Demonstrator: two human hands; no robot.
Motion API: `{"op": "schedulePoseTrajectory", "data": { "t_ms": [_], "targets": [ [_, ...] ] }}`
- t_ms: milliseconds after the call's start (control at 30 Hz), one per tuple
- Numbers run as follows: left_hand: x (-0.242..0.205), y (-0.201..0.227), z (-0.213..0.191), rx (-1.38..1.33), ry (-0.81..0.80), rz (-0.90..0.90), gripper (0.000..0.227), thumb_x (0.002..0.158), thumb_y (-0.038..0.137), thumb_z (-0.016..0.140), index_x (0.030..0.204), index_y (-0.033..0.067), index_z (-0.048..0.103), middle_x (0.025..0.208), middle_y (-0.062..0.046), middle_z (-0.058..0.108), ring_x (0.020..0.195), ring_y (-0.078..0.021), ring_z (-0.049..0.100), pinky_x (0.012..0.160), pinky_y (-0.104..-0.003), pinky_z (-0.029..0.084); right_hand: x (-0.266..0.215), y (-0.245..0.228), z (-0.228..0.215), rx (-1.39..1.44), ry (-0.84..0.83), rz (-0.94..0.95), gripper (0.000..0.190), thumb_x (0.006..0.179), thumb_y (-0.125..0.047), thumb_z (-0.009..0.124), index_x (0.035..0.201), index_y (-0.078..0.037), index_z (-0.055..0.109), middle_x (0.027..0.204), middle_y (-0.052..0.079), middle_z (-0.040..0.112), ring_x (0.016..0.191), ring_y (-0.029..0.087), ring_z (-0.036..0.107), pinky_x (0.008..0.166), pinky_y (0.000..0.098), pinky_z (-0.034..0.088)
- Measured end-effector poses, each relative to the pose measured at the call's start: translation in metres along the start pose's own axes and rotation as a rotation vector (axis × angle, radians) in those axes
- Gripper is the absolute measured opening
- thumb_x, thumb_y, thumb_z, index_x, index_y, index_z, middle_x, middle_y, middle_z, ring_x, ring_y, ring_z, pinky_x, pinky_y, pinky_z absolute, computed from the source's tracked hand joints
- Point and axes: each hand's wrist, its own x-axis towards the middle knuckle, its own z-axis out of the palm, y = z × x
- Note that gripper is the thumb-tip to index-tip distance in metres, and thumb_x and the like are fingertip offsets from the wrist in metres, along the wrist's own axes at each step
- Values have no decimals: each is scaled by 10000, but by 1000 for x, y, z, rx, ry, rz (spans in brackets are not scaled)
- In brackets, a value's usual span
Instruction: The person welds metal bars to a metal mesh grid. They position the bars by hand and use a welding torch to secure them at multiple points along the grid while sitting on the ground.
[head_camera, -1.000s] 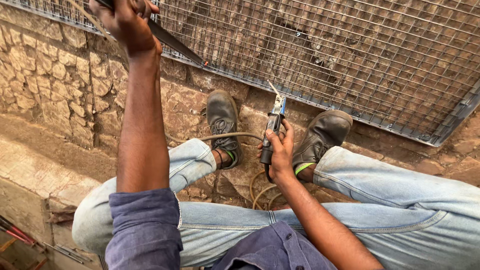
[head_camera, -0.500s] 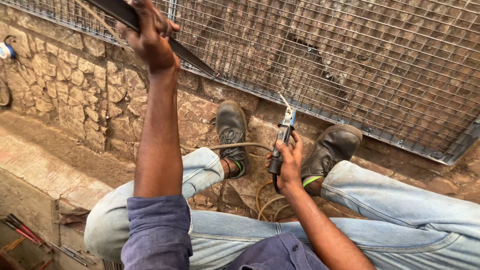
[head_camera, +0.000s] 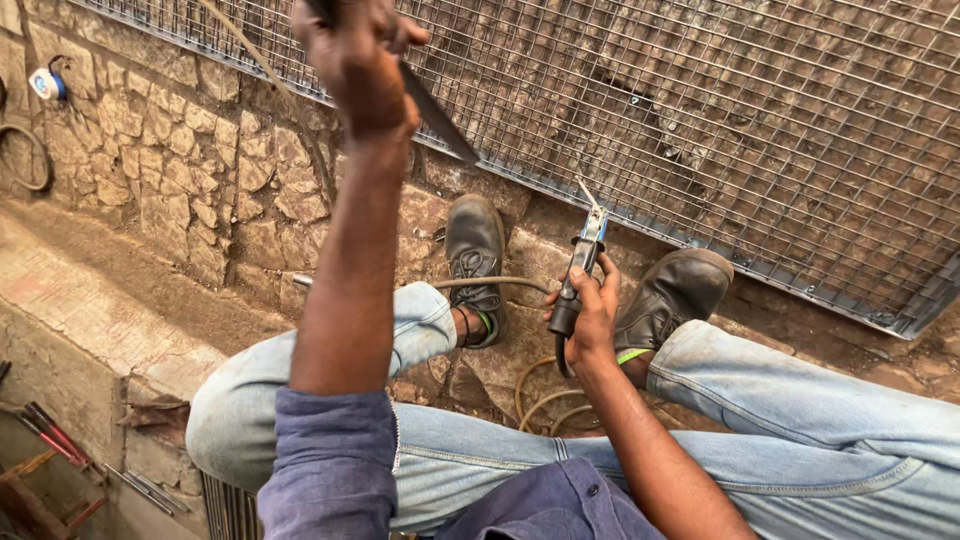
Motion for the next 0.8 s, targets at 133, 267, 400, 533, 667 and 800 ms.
{"op": "schedulePoseTrajectory", "data": {
  "t_ms": [133,267,400,533,667,800],
  "targets": [
    [-17,-25,30,-26,-38,33,427,1081,378,604,762,105,521,620,-12,432,495,-130,423,552,-395,624,1,-1,2,-4,-4,-4,658,933,-222,660,1497,-156,327,957,103,607,645,193,652,457,335,559],
    [-32,-39,47,0,-51,51,470,1086,398,596,716,118,518,574,10,405,460,-102,391,537,-380,631,4,0,0,1,-15,-15,677,927,-223,663,1501,-154,310,965,109,624,647,194,657,453,333,567],
    [-36,-38,51,4,-53,50,468,1082,395,599,712,119,521,557,20,397,445,-88,384,506,-365,610,8,1,-4,-6,-10,-18,699,932,-231,664,1517,-145,291,966,112,626,649,196,660,453,332,572],
    [-43,-28,46,51,-47,35,465,1094,401,595,725,127,525,561,36,389,449,-79,388,527,-362,632,8,3,-2,1,-41,-24,722,930,-230,672,1531,-126,285,967,121,625,656,196,661,459,328,572],
    [-47,-28,50,49,-15,1,388,1066,404,607,820,105,582,580,34,427,448,-88,429,508,-347,633,7,-1,-2,-60,-24,-2,751,910,-236,677,1529,-134,265,987,124,618,657,196,672,460,329,577],
    [-56,-30,42,86,-63,58,325,1090,391,617,893,133,597,665,20,500,531,-85,514,596,-352,671,9,-7,10,-233,-4,21,800,889,-239,698,1557,-152,266,1003,113,614,663,184,656,483,324,577]
  ]
}}
